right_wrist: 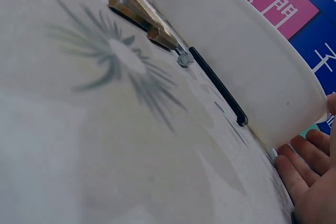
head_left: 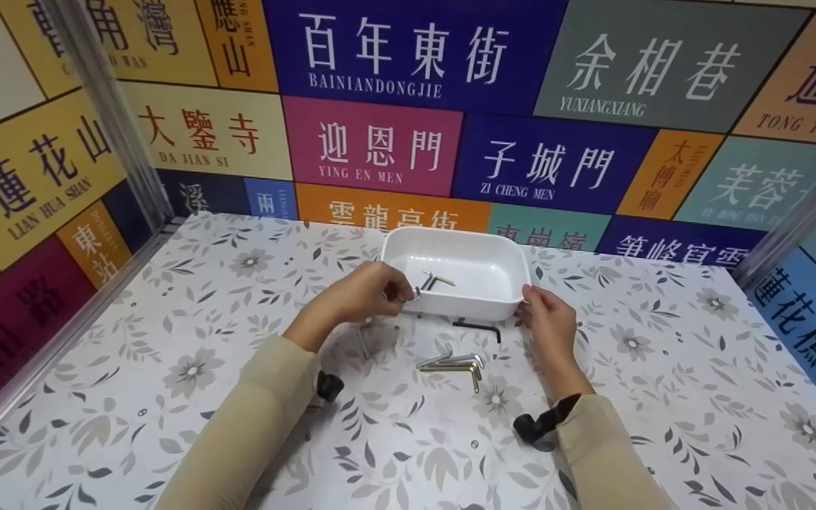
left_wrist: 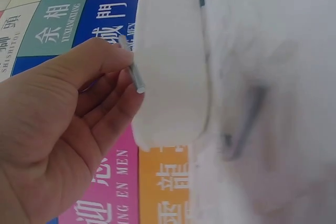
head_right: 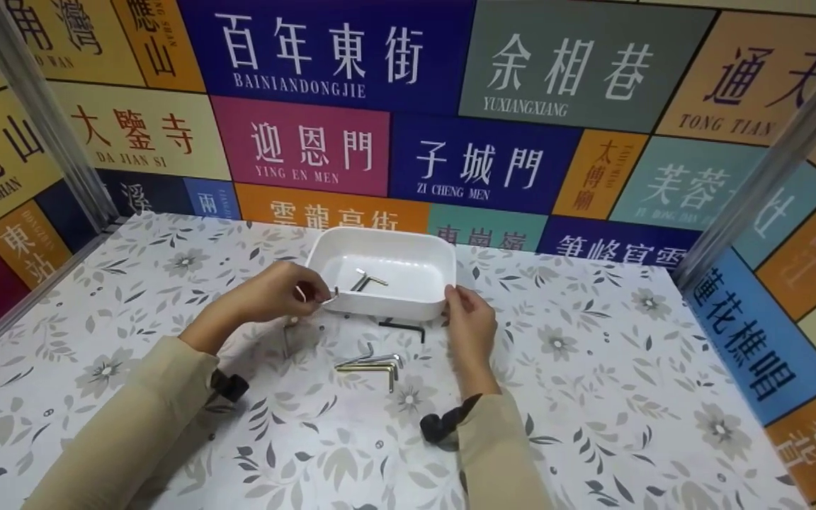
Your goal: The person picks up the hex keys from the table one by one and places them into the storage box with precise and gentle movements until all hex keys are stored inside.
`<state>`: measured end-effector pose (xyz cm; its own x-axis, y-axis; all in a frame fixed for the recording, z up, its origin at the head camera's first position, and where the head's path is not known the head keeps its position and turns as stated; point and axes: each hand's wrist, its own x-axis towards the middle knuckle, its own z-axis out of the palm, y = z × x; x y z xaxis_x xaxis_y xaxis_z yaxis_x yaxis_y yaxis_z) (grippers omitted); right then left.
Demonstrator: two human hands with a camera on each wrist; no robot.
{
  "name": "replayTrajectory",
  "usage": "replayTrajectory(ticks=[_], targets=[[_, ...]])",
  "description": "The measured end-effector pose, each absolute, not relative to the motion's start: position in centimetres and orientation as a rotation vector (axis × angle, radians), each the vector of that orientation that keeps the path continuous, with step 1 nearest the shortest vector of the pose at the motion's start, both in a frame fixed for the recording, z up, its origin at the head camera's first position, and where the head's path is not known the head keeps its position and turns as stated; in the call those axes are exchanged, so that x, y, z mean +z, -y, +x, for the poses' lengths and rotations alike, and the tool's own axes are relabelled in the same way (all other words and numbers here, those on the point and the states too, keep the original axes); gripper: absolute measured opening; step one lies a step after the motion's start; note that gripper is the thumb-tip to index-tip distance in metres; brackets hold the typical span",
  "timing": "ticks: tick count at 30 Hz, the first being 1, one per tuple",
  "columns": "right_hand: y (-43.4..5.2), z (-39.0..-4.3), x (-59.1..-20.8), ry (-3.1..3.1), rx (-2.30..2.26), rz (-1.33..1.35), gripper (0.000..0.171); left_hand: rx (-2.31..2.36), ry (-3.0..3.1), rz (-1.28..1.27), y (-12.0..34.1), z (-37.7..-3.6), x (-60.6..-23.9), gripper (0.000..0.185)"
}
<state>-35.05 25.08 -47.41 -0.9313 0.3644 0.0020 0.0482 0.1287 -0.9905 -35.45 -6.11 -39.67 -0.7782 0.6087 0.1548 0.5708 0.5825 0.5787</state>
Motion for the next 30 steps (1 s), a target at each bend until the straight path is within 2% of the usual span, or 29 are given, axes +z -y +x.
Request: replayTrajectory(ticks=[11, 30], targets=[[-25.1, -35.1, -47.6, 2.175, 1.870, -0.388, 0.047, 0.805, -2.823, 1.007, 4.3, -38.3, -36.7, 0.021], [-25.1, -35.0, -47.6, 2.175, 1.865, -0.381, 0.047, 0.862, -2.913, 0.545, 1.0, -42.0, -39.1, 0.023]])
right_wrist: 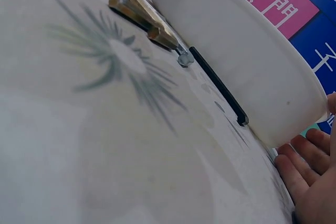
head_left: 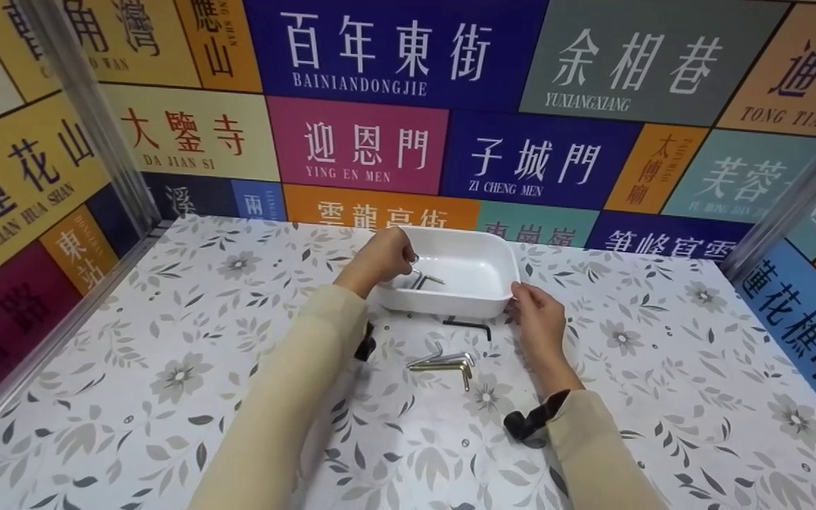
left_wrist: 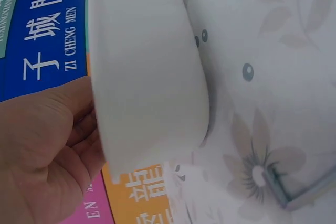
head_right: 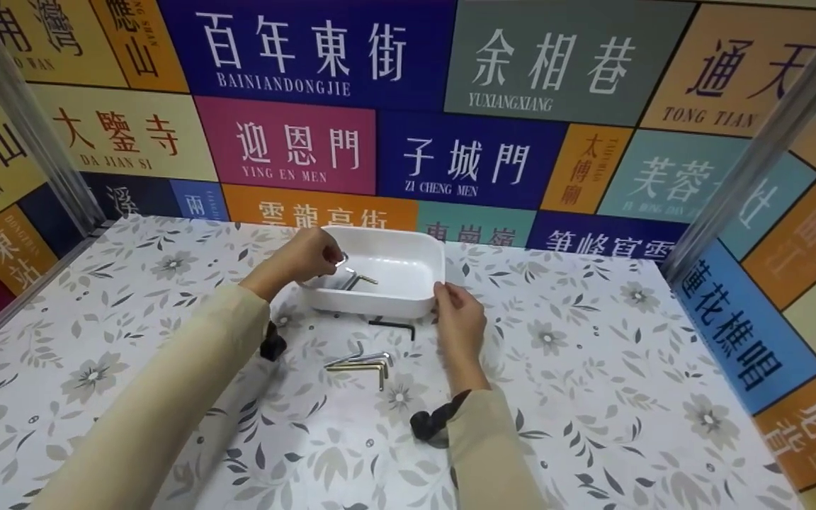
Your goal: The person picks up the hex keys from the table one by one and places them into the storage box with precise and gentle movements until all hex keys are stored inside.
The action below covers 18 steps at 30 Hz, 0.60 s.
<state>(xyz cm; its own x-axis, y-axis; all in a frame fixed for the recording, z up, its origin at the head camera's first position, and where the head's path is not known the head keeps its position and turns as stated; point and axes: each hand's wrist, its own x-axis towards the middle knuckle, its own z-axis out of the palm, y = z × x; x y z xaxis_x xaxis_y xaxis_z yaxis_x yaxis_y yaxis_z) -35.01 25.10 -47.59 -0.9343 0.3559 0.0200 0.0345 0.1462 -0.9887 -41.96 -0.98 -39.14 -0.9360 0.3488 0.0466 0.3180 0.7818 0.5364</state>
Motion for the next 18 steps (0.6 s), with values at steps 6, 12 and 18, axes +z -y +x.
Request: replayTrajectory(ticks=[6, 12, 18], targets=[[-25.0, -35.2, -47.6, 2.168, 1.877, -0.393, 0.047, 0.886, -2.895, 0.378, 0.4, -42.4, -40.0, 0.016], [-24.9, -35.1, -47.5, 2.166, 1.878, -0.423, 0.045, 0.711, -2.943, 0.399, -0.2, -42.7, -40.5, 0.008], [-24.9, -35.0, -47.6, 2.116, 1.916, -0.402, 0.043, 0.646, -2.940, 0.331, -1.1, -42.6, -41.0, 0.015]])
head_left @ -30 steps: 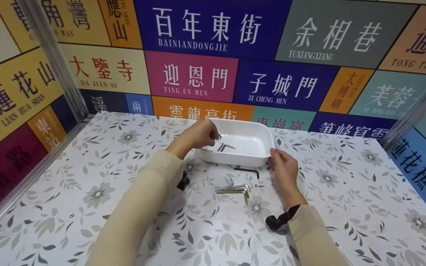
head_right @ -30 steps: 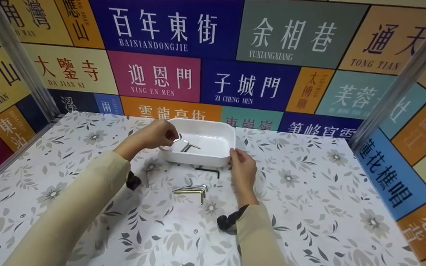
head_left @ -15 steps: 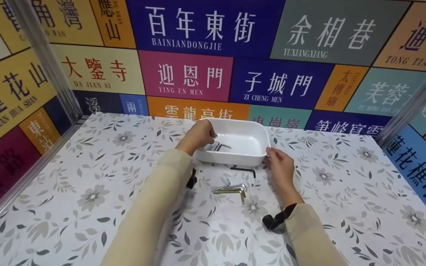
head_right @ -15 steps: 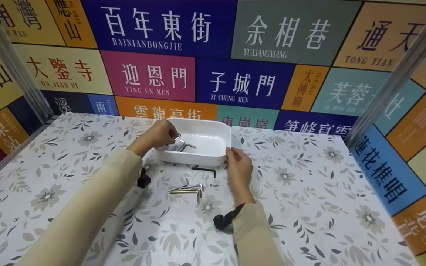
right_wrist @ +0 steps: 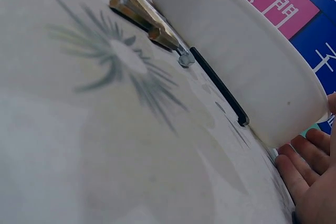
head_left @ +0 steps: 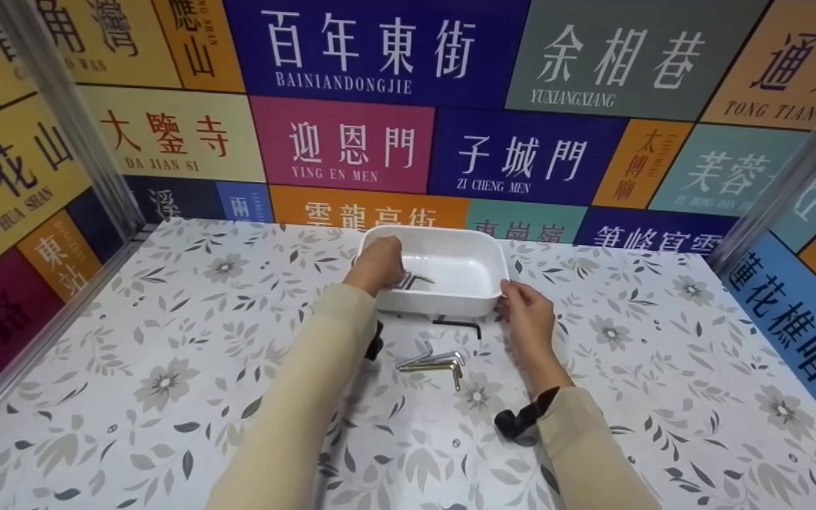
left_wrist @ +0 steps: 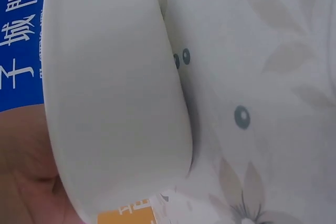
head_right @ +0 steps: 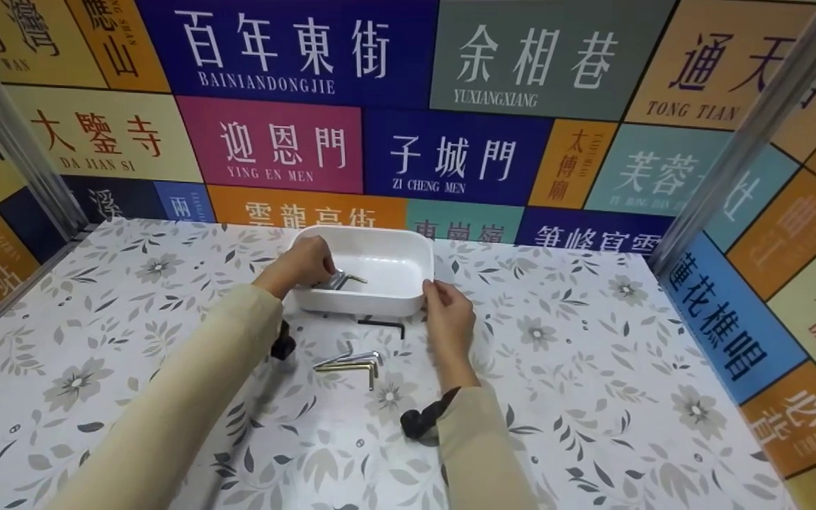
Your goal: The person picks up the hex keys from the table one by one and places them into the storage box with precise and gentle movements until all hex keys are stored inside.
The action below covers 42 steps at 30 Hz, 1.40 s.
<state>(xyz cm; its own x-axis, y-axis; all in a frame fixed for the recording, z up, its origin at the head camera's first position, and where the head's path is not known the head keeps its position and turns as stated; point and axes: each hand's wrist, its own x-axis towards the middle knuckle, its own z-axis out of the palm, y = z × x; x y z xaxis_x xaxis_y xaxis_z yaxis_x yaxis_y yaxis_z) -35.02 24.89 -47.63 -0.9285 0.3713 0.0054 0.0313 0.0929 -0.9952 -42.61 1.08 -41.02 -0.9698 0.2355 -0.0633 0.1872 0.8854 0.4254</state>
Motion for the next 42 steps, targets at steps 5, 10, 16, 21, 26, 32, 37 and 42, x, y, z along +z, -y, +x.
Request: replayTrajectory(ticks=[5, 10, 16, 21, 26, 32, 37, 42], targets=[[-24.7, -35.0, -47.8, 2.117, 1.921, -0.395, 0.042, 0.652, -2.932, 0.305, -1.5, -42.3, -41.6, 0.024], [-24.8, -34.9, -47.6, 2.126, 1.897, -0.397, 0.044, 0.697, -2.950, 0.260, -1.7, -42.3, -41.8, 0.025], [-25.1, -34.9, -47.7, 2.141, 1.882, -0.393, 0.045, 0.702, -2.940, 0.282, -1.8, -42.4, -41.8, 0.025], [-25.0, -34.9, -47.9, 2.132, 1.889, -0.376, 0.042, 0.680, -2.944, 0.276, -1.8, -42.4, -41.7, 0.024], [-24.9, -35.0, -47.8, 2.116, 1.895, -0.389, 0.042, 0.694, -2.971, 0.268, -1.7, -42.4, -41.1, 0.017], [-24.7, -35.0, -47.8, 2.146, 1.882, -0.405, 0.044, 0.854, -3.004, 0.286, -0.4, -41.7, -39.8, 0.014], [-24.8, -35.0, -47.8, 2.140, 1.901, -0.400, 0.044, 1.038, -3.017, 0.437, 1.2, -39.7, -38.9, 0.018], [-25.0, -35.1, -47.6, 2.122, 1.915, -0.388, 0.045, 1.174, -3.037, 0.486, 3.1, -37.1, -38.4, 0.021]])
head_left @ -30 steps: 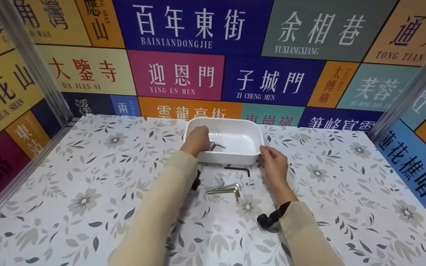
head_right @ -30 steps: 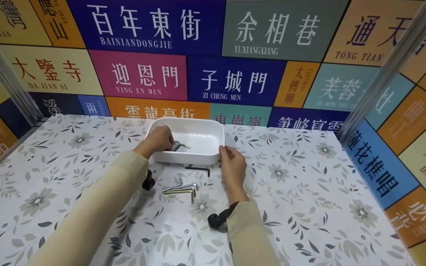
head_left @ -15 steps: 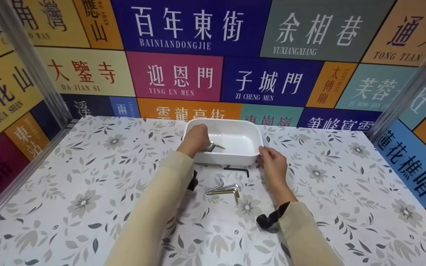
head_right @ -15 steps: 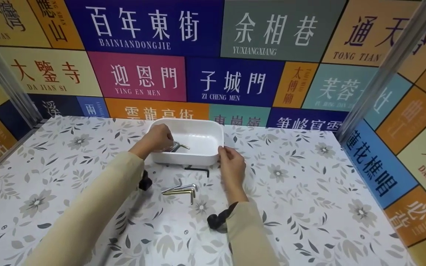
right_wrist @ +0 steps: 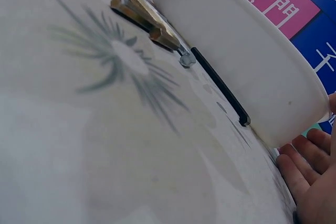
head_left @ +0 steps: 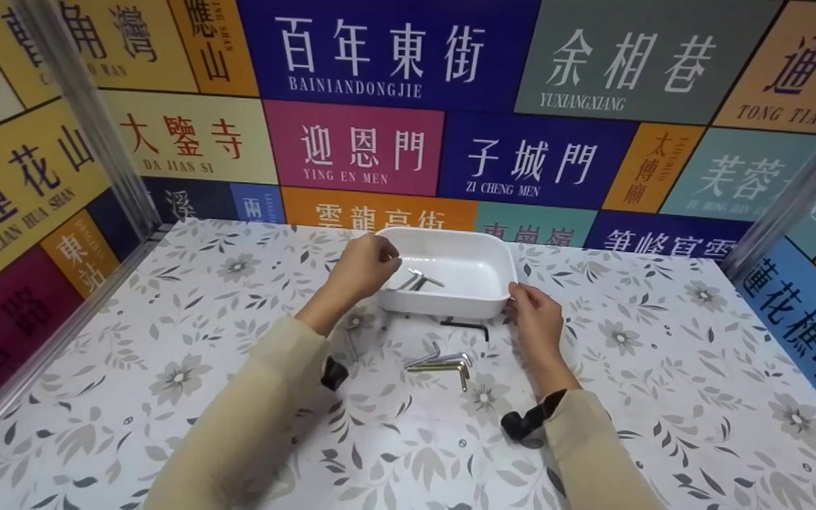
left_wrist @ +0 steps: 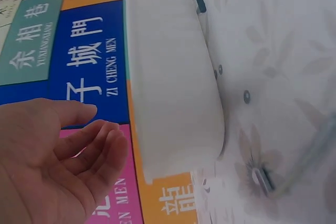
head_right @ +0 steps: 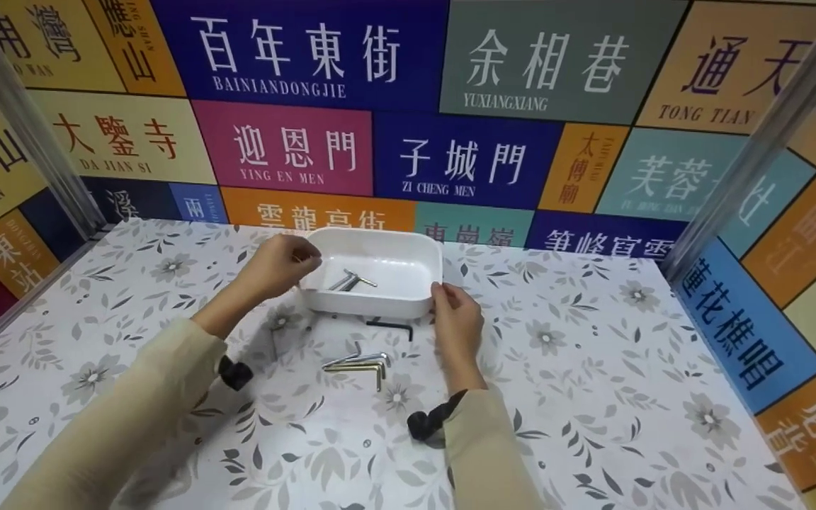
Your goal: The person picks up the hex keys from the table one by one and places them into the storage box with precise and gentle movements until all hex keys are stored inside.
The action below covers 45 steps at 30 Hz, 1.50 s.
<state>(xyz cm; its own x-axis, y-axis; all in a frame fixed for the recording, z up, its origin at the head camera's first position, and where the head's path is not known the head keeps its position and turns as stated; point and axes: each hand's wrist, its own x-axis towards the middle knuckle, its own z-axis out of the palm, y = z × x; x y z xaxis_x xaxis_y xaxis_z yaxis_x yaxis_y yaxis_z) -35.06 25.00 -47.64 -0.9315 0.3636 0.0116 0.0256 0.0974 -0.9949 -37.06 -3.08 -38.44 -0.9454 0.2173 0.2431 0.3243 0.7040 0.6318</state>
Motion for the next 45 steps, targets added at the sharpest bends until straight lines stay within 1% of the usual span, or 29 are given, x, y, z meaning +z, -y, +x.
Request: replayTrajectory(ticks=[4, 10, 15, 19, 20, 24, 27, 30, 33, 38, 42, 45], targets=[[-25.2, -34.9, -47.5, 2.149, 1.891, -0.389, 0.046, -1.137, 2.772, -0.337, 4.5, -35.1, -38.6, 0.020], [-25.2, -35.0, -47.6, 2.215, 1.833, -0.416, 0.049, -1.223, 2.876, -0.065, 6.7, -32.6, -40.1, 0.020], [-25.0, -35.0, -47.6, 2.196, 1.853, -0.408, 0.048, -1.403, 2.910, 0.097, 8.1, -31.6, -41.3, 0.022], [-25.0, -35.0, -47.5, 2.209, 1.858, -0.414, 0.050, -1.514, 2.899, 0.206, 8.5, -31.2, -42.1, 0.029], [-25.0, -35.0, -47.5, 2.204, 1.863, -0.412, 0.050, -1.502, 2.901, 0.221, 8.5, -31.2, -42.3, 0.029], [-25.0, -35.1, -47.4, 2.166, 1.873, -0.404, 0.046, -1.395, 2.935, 0.218, 8.3, -30.9, -42.9, 0.012], [-25.0, -35.1, -47.5, 2.157, 1.871, -0.405, 0.046, -1.295, 2.960, 0.159, 8.1, -30.8, -43.3, 0.018], [-25.0, -35.2, -47.6, 2.160, 1.876, -0.400, 0.048, -1.234, 2.966, 0.126, 7.9, -30.7, -43.4, 0.011], [-25.0, -35.2, -47.6, 2.163, 1.875, -0.397, 0.048, -1.223, 3.009, 0.134, 7.5, -31.0, -43.3, 0.010], [-25.0, -35.2, -47.6, 2.159, 1.876, -0.391, 0.048, -1.210, 3.110, 0.253, 6.6, -31.4, -42.7, 0.016], [-24.9, -35.2, -47.6, 2.164, 1.882, -0.397, 0.049, -1.147, 3.148, 0.333, 5.9, -31.6, -42.3, 0.010], [-25.0, -35.2, -47.7, 2.154, 1.889, -0.400, 0.049, -1.123, 3.154, 0.326, 5.6, -31.8, -42.3, 0.017]])
